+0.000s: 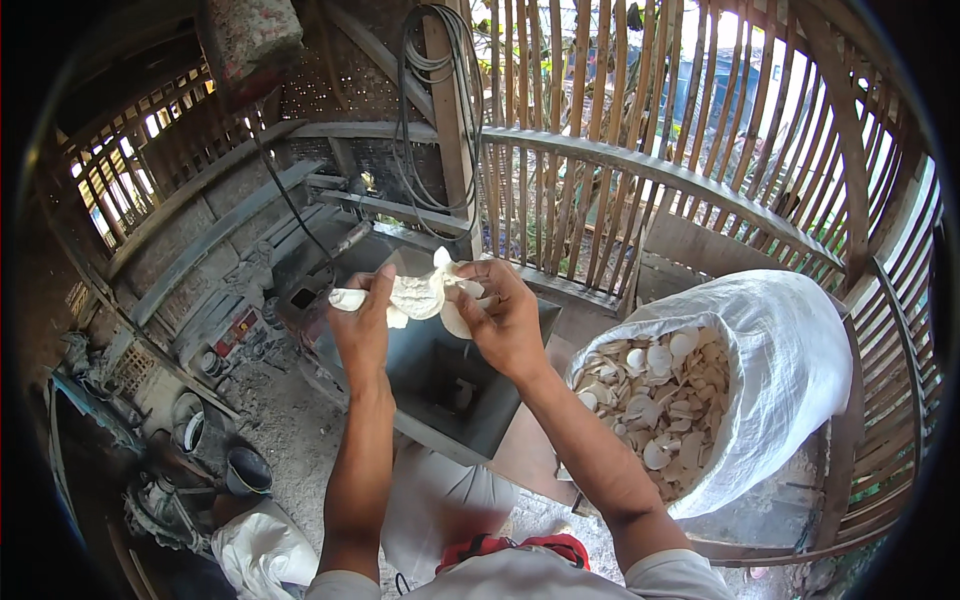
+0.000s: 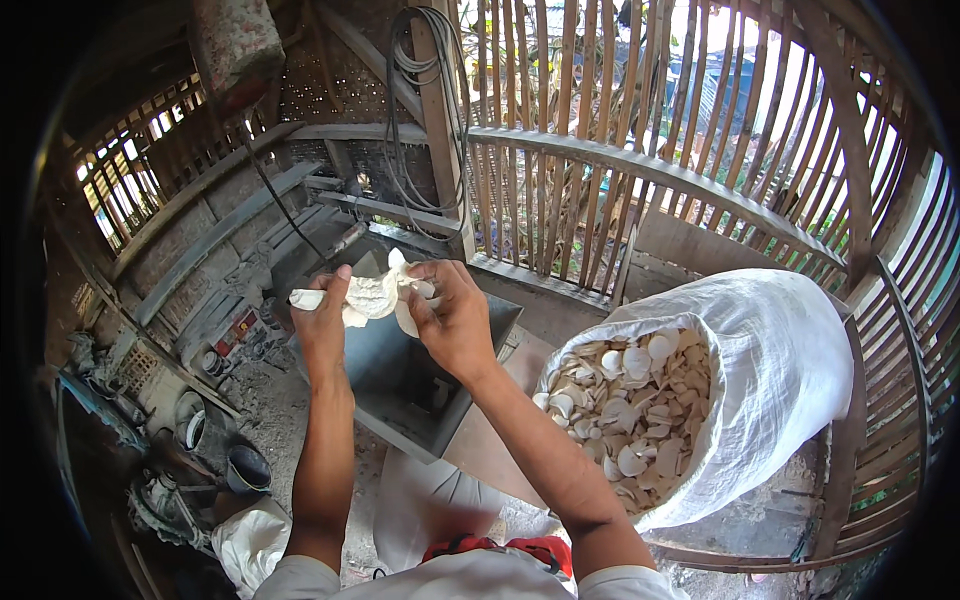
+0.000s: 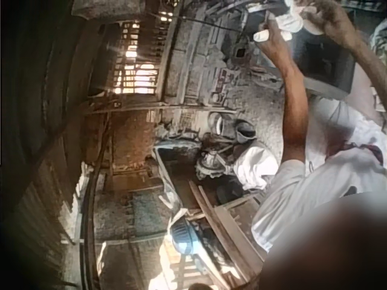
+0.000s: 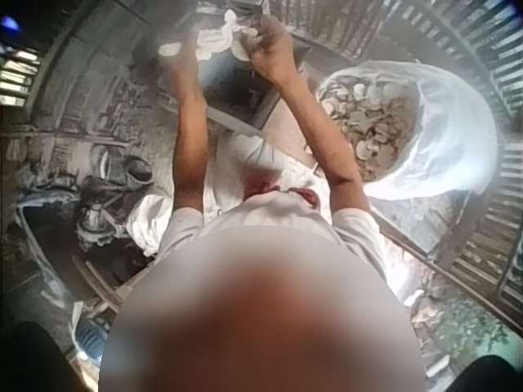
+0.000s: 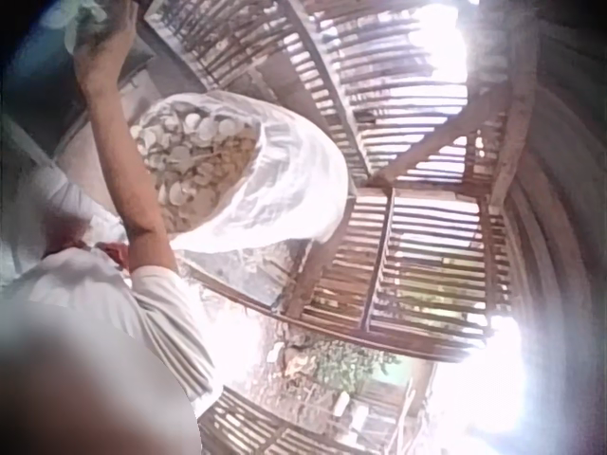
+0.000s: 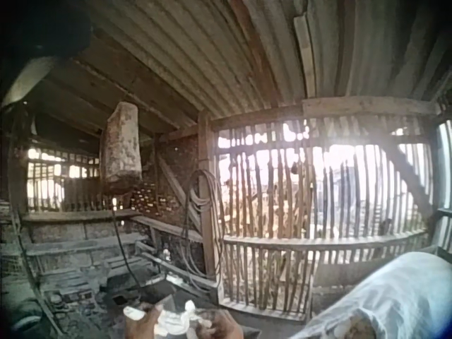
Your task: The person uses a wrench to adjust a mechanical component on a red agricultural machine, then picks up pieces of dried cassava from a white bag and drops them into the metal hopper of the machine.
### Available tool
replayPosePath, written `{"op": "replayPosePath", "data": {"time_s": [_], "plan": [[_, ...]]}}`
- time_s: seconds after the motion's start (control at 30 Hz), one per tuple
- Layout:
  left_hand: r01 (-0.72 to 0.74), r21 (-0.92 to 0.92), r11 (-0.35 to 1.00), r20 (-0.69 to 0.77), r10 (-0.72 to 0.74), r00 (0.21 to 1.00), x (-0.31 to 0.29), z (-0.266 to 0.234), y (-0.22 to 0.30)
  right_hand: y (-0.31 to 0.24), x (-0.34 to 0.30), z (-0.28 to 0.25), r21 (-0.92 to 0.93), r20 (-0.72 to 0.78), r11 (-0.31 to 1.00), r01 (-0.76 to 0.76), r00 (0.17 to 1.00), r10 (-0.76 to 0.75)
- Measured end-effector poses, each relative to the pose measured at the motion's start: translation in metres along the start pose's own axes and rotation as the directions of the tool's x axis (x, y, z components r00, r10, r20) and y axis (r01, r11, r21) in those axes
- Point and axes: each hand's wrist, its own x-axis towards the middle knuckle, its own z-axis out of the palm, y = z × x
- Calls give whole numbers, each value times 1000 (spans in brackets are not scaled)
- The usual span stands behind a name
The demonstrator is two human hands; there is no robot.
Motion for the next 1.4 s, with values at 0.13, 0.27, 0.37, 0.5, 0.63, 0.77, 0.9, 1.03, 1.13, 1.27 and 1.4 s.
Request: {"op": "replayPosePath", "data": {"time_s": [0.13,0.27,0.37,0.5,0.63,0.77,0.9,1.03,1.13,1.27,1.4], "plan": [[103,-93,990,-15,-104,994,-5,4,9,-2,0,-1,-71,-1,997,28,1000,-28],[-5,-51,999,27,7,1000,-3,0,5,-1,-1,-2,-35,27,998,-47,998,48],[-94,-55,994,76,98,992,-3,-2,-1,-7,-3,1,0,36,990,-142,989,142],[-41,62,997,155,31,987,-4,-7,1,-9,-2,0,-62,34,994,-95,995,97],[54,140,989,71,-64,995,-15,6,20,-4,-4,-2,24,73,994,-107,992,105],[-12,189,982,82,-3,997,-14,1,16,-9,-3,-4,-151,118,988,-41,991,59],[-69,201,977,56,59,997,-15,2,18,-17,-6,-2,-113,100,991,-73,991,85],[-151,99,984,76,144,987,-13,-2,6,-20,-7,-2,-112,169,991,-72,981,91],[-178,137,974,114,163,980,-13,0,4,-18,-9,-3,-132,216,988,-76,971,104],[-257,233,938,176,220,960,-15,-2,6,-19,-8,-3,-245,261,965,-93,952,158],[-326,257,910,291,249,924,-13,0,6,-14,-8,-2,-229,193,968,-101,970,147]]}}
